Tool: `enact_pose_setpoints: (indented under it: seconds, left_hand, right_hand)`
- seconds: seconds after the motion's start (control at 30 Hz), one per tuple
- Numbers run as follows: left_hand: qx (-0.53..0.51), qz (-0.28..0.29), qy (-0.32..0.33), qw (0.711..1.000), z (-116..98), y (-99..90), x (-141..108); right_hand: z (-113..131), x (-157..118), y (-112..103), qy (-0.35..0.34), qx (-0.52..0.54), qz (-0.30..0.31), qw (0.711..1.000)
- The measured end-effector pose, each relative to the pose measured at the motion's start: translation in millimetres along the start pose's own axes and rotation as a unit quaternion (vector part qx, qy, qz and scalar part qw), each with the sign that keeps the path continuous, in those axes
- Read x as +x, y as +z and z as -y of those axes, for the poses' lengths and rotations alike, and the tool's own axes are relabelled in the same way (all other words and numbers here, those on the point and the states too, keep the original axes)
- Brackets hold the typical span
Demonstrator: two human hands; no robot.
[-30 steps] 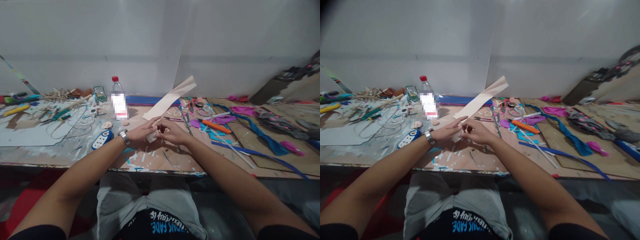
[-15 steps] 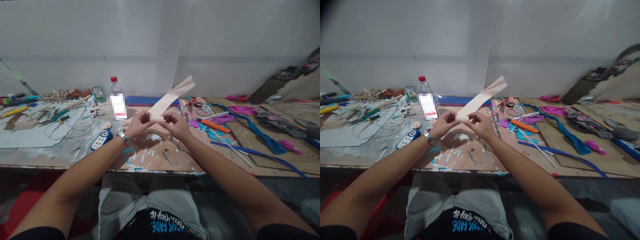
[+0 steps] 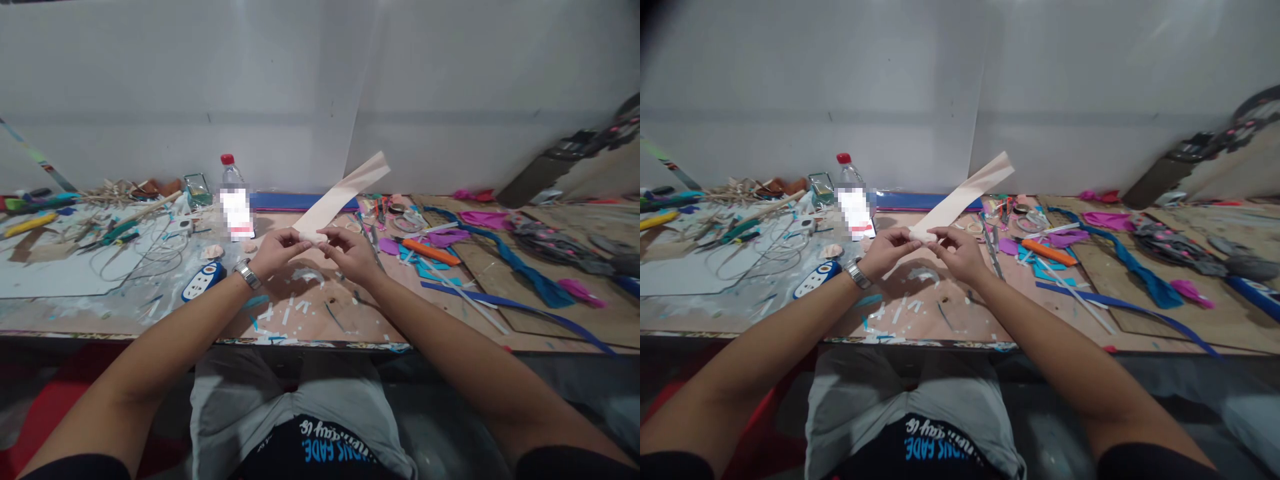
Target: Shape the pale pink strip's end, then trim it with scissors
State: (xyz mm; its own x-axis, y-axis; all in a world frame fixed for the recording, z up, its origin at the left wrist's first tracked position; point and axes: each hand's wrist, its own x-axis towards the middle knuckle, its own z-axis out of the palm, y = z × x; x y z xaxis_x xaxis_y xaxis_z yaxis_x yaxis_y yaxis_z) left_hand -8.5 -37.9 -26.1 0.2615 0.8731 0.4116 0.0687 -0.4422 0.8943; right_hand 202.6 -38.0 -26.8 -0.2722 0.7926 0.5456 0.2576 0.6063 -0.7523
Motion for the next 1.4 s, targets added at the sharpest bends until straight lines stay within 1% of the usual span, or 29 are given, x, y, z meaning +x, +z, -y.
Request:
enact_pose_setpoints:
  seconds: [0.1, 0.17, 0.23, 0.27, 0.37, 0.43, 0.6, 0.8, 0.9, 1.07, 1.2, 1.4]
  left_hand:
    - [0.003, -0.005, 0.008, 1.000, 5, 0.1, 0]
    - [0.015, -0.022, 0.016, 1.000, 6, -0.6, 0]
    - [0.046, -0.038, 0.029, 0.998, 4, -1.4, -2]
    - [0.069, -0.036, 0.036, 0.996, 3, -1.7, -2]
    - [0.137, 0.019, 0.056, 0.989, -2, -1.0, -5]
    - [0.156, 0.054, 0.061, 0.984, -3, 0.5, -6]
    - [0.156, 0.133, 0.038, 0.978, -1, 2.7, -9]
    - [0.152, 0.211, 0.005, 0.966, -1, 0.3, -10]
    - [0.133, 0.232, -0.007, 0.964, 1, 0.0, -10]
    - [0.077, 0.251, -0.026, 0.965, 5, 1.5, -11]
    - [0.079, 0.247, -0.040, 0.965, 5, 1.5, -11]
    - [0.090, 0.259, -0.056, 0.960, 3, 1.2, -10]
  right_hand:
    - [1, 0, 1, 0.006, 0.014, -0.007, 1.000]
    - [2, 0, 0, 0.011, 0.014, -0.013, 1.000]
    - [4, 1, -1, 0.010, -0.004, -0.012, 1.000]
    - [5, 1, -2, 0.006, -0.022, -0.010, 1.000]
    - [10, 2, -5, -0.020, -0.085, 0.007, 0.996]
    - [13, 2, -6, -0.035, -0.114, 0.021, 0.993]
    - [14, 2, -7, -0.029, -0.135, 0.049, 0.989]
    - [14, 3, -8, -0.041, -0.177, 0.103, 0.978]
    - [15, 3, -8, -0.036, -0.177, 0.121, 0.976]
    - [13, 2, -7, -0.030, -0.174, 0.123, 0.977]
    - [10, 2, -7, -0.031, -0.168, 0.128, 0.977]
    - [9, 2, -6, -0.011, -0.150, 0.126, 0.980]
